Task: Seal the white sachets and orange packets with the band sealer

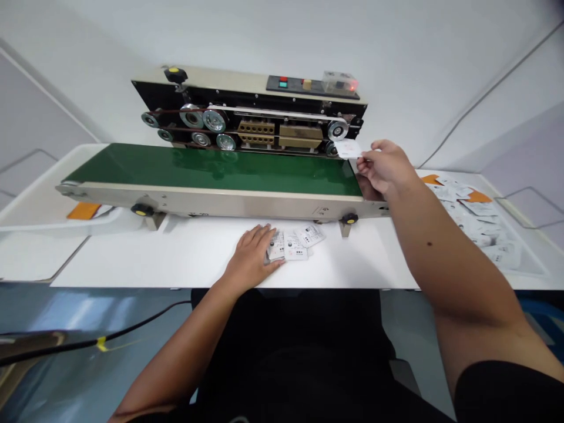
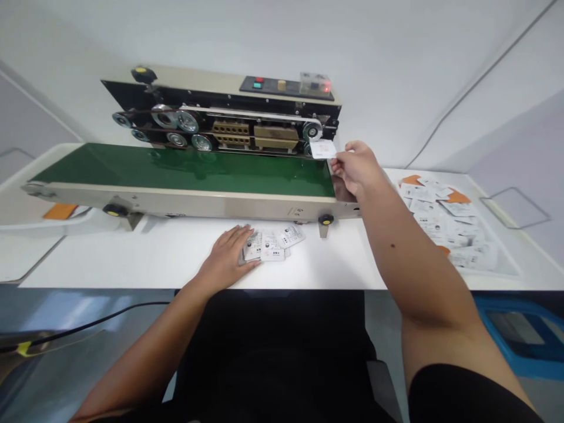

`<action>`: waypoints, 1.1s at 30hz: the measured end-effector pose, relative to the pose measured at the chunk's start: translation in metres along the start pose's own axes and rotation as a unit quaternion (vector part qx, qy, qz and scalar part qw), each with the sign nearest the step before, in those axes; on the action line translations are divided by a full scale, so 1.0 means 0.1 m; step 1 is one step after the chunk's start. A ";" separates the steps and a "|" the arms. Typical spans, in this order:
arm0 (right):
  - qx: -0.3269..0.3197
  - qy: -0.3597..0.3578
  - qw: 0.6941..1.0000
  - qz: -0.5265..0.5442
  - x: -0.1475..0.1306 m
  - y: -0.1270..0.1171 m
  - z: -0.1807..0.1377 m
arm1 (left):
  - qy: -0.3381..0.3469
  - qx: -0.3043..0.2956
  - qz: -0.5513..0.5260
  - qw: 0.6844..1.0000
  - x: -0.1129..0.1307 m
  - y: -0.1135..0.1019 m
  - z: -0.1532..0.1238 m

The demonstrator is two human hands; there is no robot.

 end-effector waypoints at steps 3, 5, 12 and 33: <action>0.037 -0.055 0.992 -0.103 -0.09 0.03 -0.09 | -0.021 -0.018 -0.002 1.000 0.01 -0.03 0.02; 0.126 -0.147 0.968 -0.158 -0.08 0.03 -0.35 | -0.024 -0.009 -0.011 1.000 0.01 -0.07 0.00; 0.031 -0.247 0.961 -0.122 0.52 0.42 -1.84 | 0.011 0.113 -0.044 0.993 0.10 -0.13 -0.08; -0.265 -0.175 0.942 -0.109 0.47 0.50 -2.14 | 0.289 0.097 0.028 0.952 0.10 -0.04 -0.29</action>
Point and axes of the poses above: each hand's wrist, its own z-axis towards the middle knuckle, its own y-axis out of the palm, x = y × z, the point moved 1 cm from there along z, towards the middle knuckle, and after that the axes turned 11 degrees about -z, right-handed, at the moved point
